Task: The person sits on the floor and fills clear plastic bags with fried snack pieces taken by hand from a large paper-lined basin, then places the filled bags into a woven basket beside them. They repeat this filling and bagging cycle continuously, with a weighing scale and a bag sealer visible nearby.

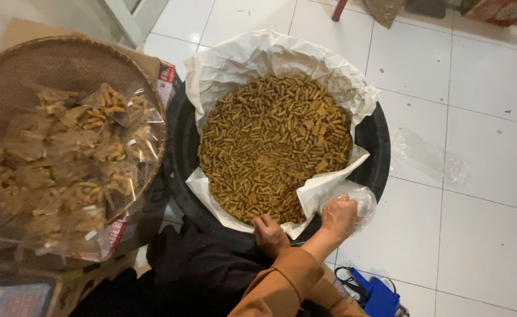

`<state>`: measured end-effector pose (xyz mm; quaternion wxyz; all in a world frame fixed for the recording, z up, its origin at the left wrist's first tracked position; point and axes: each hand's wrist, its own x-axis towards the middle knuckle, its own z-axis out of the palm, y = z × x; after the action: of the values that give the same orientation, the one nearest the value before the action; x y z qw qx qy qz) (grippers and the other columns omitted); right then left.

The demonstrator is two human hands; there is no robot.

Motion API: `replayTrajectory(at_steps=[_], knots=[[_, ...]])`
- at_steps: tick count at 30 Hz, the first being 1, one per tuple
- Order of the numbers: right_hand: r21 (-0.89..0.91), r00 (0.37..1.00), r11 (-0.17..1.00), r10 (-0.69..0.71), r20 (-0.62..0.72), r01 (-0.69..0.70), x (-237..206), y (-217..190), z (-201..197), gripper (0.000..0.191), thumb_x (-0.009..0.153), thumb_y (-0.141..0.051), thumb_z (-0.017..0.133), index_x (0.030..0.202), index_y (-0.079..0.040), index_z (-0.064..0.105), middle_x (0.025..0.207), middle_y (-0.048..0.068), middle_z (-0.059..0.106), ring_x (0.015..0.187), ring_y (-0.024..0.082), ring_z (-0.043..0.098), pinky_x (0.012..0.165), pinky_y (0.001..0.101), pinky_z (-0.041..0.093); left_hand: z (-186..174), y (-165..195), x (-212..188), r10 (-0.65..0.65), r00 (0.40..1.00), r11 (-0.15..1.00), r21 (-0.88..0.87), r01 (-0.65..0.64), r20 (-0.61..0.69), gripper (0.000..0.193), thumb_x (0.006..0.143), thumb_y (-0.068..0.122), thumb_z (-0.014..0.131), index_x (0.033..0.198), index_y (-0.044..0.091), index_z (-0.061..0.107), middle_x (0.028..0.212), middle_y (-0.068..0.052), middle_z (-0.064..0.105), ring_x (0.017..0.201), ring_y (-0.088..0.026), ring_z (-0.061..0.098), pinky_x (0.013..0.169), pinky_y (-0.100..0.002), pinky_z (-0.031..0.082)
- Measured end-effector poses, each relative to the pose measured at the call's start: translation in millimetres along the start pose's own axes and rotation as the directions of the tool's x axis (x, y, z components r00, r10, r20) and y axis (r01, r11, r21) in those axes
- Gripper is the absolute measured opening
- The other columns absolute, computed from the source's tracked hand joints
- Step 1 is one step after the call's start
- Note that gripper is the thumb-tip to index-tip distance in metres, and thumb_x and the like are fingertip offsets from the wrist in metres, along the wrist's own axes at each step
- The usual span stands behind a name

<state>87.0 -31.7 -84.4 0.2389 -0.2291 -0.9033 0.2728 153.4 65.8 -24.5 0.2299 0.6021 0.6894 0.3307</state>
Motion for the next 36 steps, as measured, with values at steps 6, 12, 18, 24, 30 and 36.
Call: replayTrajectory(at_steps=[6, 12, 18, 24, 30, 36], knots=[[-0.018, 1.0, 1.0, 0.019, 0.008, -0.019, 6, 0, -3, 0.017, 0.09, -0.003, 0.066, 0.105, -0.005, 0.06, 0.096, 0.016, 0.057, 0.087, 0.037, 0.062, 0.074, 0.044, 0.055, -12, -4, -3, -0.024, 0.998, 0.983, -0.182, 0.034, 0.055, 0.036, 0.071, 0.041, 0.085, 0.084, 0.011, 0.071, 0.097, -0.013, 0.068, 0.093, -0.035, 0.069, 0.077, -0.049, 0.055], [-0.013, 1.0, 1.0, 0.025, 0.0, -0.025, 3, -4, -5, 0.016, 0.091, -0.004, 0.066, 0.105, -0.006, 0.059, 0.096, 0.016, 0.057, 0.087, 0.037, 0.062, 0.074, 0.0445, 0.055, -24, 19, -5, 0.184, 0.957, 0.981, -0.095, -0.166, 0.226, 0.051, 0.078, 0.058, 0.077, 0.096, 0.011, 0.067, 0.102, -0.012, 0.066, 0.091, -0.035, 0.07, 0.076, -0.047, 0.056], [-0.043, 0.996, 0.998, 0.055, 0.064, -0.053, -2, 4, 2, 0.014, 0.091, -0.005, 0.066, 0.103, -0.007, 0.058, 0.095, 0.017, 0.057, 0.087, 0.037, 0.063, 0.072, 0.0444, 0.056, -93, 21, -18, 0.326, 0.928, 0.905, -0.343, -0.252, 0.18, 0.045, 0.096, 0.054, 0.065, 0.09, 0.01, 0.067, 0.095, -0.011, 0.069, 0.089, -0.033, 0.07, 0.077, -0.046, 0.055], [-0.342, 0.968, 0.935, -0.002, 0.252, 0.091, -2, 8, 6, 0.012, 0.093, -0.01, 0.066, 0.104, -0.011, 0.061, 0.09, 0.017, 0.06, 0.078, 0.035, 0.065, 0.069, 0.0498, 0.053, -214, -37, -28, -0.033, 0.998, 0.76, -0.649, -0.009, -0.052, 0.033, 0.113, 0.033, 0.053, 0.102, 0.006, 0.069, 0.074, -0.009, 0.059, 0.069, -0.013, 0.054, 0.061, -0.03, 0.049], [-0.019, 0.99, 0.99, 0.138, -0.019, -0.138, -5, 4, 7, 0.011, 0.091, -0.007, 0.067, 0.1, -0.006, 0.06, 0.093, 0.018, 0.06, 0.082, 0.041, 0.064, 0.072, 0.0455, 0.054, -290, -79, -51, -0.344, 0.901, 0.843, -0.511, 0.171, -0.266, 0.026, 0.108, 0.029, 0.053, 0.103, 0.006, 0.061, 0.074, -0.008, 0.059, 0.067, -0.017, 0.058, 0.063, -0.035, 0.048], [0.264, 0.916, 0.913, 0.362, -0.176, -0.31, 9, -11, -15, 0.026, 0.092, -0.002, 0.067, 0.118, -0.006, 0.063, 0.096, 0.014, 0.06, 0.076, 0.027, 0.066, 0.071, 0.0368, 0.056, -290, -137, -73, -0.142, 0.937, 0.99, -0.064, 0.128, -0.318, 0.018, 0.091, 0.021, 0.068, 0.097, 0.005, 0.063, 0.089, -0.019, 0.068, 0.081, -0.039, 0.068, 0.068, -0.047, 0.053]])
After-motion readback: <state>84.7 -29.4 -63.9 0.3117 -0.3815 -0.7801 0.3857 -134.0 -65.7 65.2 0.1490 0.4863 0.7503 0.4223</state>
